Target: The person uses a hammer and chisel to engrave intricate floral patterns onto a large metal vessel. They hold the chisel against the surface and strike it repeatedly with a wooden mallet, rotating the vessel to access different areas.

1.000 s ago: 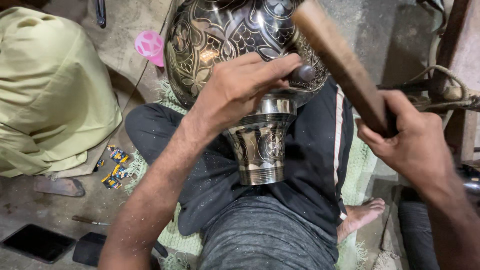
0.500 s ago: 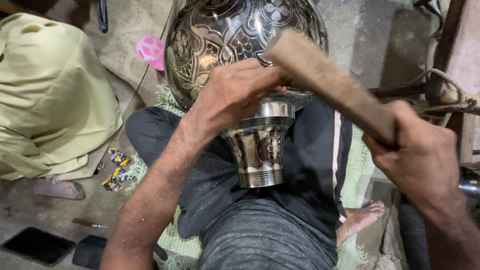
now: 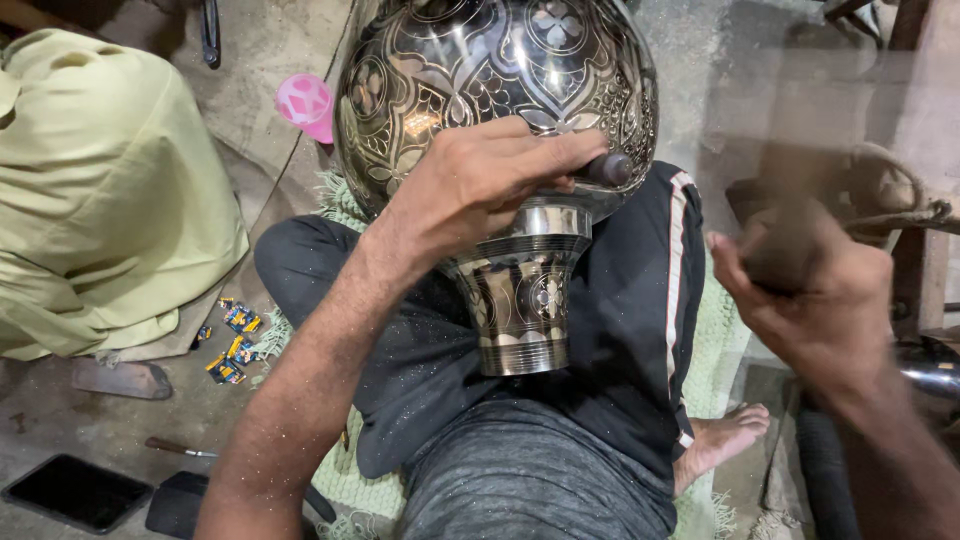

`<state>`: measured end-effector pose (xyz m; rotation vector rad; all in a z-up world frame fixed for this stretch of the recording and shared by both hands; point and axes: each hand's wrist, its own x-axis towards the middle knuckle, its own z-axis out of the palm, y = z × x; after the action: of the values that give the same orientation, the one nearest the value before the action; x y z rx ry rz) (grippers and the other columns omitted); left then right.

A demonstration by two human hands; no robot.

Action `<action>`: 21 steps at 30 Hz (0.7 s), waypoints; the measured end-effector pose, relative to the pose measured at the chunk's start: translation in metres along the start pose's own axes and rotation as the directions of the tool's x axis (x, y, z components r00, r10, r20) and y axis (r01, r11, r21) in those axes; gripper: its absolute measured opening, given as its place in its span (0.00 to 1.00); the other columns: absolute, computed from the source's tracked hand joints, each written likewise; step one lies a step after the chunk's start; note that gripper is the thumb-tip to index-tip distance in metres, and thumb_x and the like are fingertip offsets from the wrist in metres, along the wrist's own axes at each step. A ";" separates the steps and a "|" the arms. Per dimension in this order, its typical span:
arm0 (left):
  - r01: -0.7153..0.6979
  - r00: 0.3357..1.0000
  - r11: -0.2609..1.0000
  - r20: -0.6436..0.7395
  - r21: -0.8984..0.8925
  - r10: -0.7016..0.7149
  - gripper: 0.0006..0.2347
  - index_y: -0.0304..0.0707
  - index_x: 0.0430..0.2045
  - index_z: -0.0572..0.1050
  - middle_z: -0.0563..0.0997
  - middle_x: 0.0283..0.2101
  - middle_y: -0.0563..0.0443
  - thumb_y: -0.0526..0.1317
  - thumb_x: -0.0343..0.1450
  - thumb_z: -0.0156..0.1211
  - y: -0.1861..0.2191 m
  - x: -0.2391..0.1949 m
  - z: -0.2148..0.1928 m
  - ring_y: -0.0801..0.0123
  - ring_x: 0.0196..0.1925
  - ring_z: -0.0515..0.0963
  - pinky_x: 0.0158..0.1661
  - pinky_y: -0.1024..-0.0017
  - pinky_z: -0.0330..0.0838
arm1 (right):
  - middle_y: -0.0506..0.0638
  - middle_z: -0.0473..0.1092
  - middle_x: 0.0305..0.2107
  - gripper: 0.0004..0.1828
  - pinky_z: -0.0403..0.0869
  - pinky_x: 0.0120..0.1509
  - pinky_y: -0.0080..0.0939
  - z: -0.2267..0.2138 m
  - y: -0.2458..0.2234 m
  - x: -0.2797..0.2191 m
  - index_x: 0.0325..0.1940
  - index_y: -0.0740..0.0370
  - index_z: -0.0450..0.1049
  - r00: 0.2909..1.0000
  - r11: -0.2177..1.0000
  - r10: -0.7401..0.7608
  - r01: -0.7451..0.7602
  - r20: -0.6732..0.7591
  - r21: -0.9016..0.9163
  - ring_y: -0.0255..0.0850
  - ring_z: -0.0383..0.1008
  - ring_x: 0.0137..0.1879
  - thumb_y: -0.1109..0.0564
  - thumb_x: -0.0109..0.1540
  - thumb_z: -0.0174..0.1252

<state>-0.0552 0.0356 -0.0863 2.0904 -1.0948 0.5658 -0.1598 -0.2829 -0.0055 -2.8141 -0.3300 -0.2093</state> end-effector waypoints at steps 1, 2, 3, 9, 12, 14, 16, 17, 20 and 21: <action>-0.001 1.000 1.000 0.022 0.018 0.000 0.15 0.50 0.62 0.74 0.76 0.32 0.58 0.39 0.79 0.63 0.000 0.001 0.000 0.75 0.33 0.78 0.33 0.76 0.80 | 0.57 0.76 0.32 0.16 0.79 0.37 0.40 0.000 -0.001 0.001 0.49 0.65 0.73 0.999 0.999 -0.029 0.028 -0.023 -0.036 0.43 0.80 0.33 0.55 0.64 0.68; -0.002 0.999 0.999 0.043 0.036 0.000 0.14 0.51 0.61 0.74 0.76 0.32 0.58 0.39 0.80 0.62 0.001 0.002 -0.002 0.75 0.33 0.78 0.33 0.77 0.80 | 0.58 0.77 0.33 0.16 0.79 0.38 0.42 -0.001 -0.002 0.002 0.50 0.66 0.72 0.997 0.996 -0.059 0.056 -0.045 -0.072 0.44 0.80 0.34 0.56 0.64 0.68; 0.007 0.999 1.000 0.034 0.008 -0.007 0.15 0.51 0.61 0.74 0.76 0.31 0.57 0.40 0.79 0.63 0.002 0.002 -0.004 0.74 0.32 0.77 0.32 0.75 0.79 | 0.59 0.77 0.34 0.17 0.79 0.38 0.43 -0.002 -0.003 0.002 0.51 0.67 0.72 0.994 0.991 -0.085 0.077 -0.069 -0.110 0.45 0.80 0.35 0.57 0.64 0.68; -0.004 1.000 0.999 0.026 -0.041 0.005 0.16 0.52 0.63 0.73 0.75 0.30 0.56 0.42 0.78 0.62 0.005 0.007 -0.015 0.71 0.32 0.78 0.35 0.72 0.79 | 0.63 0.75 0.29 0.18 0.77 0.29 0.41 -0.003 -0.014 0.010 0.46 0.72 0.72 0.995 0.992 -0.021 0.008 -0.100 -0.129 0.49 0.79 0.29 0.55 0.62 0.67; 0.016 0.999 0.996 0.035 -0.090 -0.013 0.17 0.51 0.62 0.73 0.76 0.31 0.56 0.43 0.78 0.62 0.003 0.008 -0.017 0.71 0.32 0.78 0.35 0.71 0.80 | 0.60 0.76 0.29 0.18 0.77 0.35 0.44 -0.004 -0.015 0.009 0.46 0.68 0.75 0.991 0.979 -0.124 0.116 -0.040 -0.169 0.47 0.80 0.33 0.60 0.55 0.69; 0.024 0.999 0.994 0.042 -0.106 -0.020 0.16 0.52 0.62 0.73 0.77 0.32 0.55 0.43 0.78 0.61 0.002 0.006 -0.017 0.71 0.33 0.79 0.35 0.73 0.80 | 0.57 0.76 0.30 0.15 0.78 0.37 0.42 -0.004 -0.014 0.005 0.47 0.65 0.74 0.991 0.998 -0.065 0.064 -0.114 -0.012 0.45 0.80 0.33 0.57 0.62 0.69; -0.032 0.999 0.997 0.016 -0.067 0.033 0.12 0.51 0.58 0.72 0.79 0.35 0.55 0.43 0.80 0.60 0.000 0.007 -0.015 0.72 0.38 0.80 0.40 0.73 0.81 | 0.57 0.76 0.31 0.15 0.78 0.39 0.42 -0.003 -0.010 0.004 0.49 0.65 0.74 0.993 1.000 -0.028 0.026 -0.115 -0.016 0.44 0.80 0.34 0.57 0.64 0.69; -0.056 0.998 0.997 0.004 -0.045 0.056 0.10 0.51 0.56 0.71 0.79 0.37 0.55 0.44 0.81 0.59 0.000 0.006 -0.015 0.72 0.40 0.81 0.42 0.73 0.82 | 0.57 0.76 0.31 0.15 0.78 0.40 0.44 -0.004 -0.007 0.003 0.49 0.65 0.74 0.997 0.995 -0.023 0.016 -0.076 -0.095 0.45 0.80 0.35 0.58 0.63 0.70; 0.005 0.999 0.993 0.043 -0.114 0.000 0.15 0.52 0.61 0.74 0.80 0.33 0.55 0.41 0.79 0.58 -0.002 0.006 -0.011 0.71 0.35 0.80 0.38 0.72 0.82 | 0.60 0.76 0.34 0.17 0.79 0.41 0.44 0.001 0.002 0.002 0.49 0.67 0.74 0.993 0.994 -0.082 0.076 -0.088 -0.079 0.47 0.80 0.37 0.60 0.59 0.70; -0.007 0.999 0.997 0.051 -0.080 0.011 0.14 0.53 0.60 0.75 0.80 0.32 0.55 0.40 0.78 0.59 -0.003 0.007 -0.010 0.71 0.35 0.81 0.38 0.73 0.82 | 0.61 0.76 0.35 0.18 0.79 0.41 0.44 0.003 0.005 0.003 0.49 0.68 0.73 0.986 0.993 -0.119 0.115 -0.116 -0.035 0.48 0.80 0.38 0.60 0.58 0.69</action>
<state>-0.0500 0.0406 -0.0766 2.0421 -1.1380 0.4680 -0.1556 -0.2861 -0.0087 -2.7966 -0.4688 -0.4070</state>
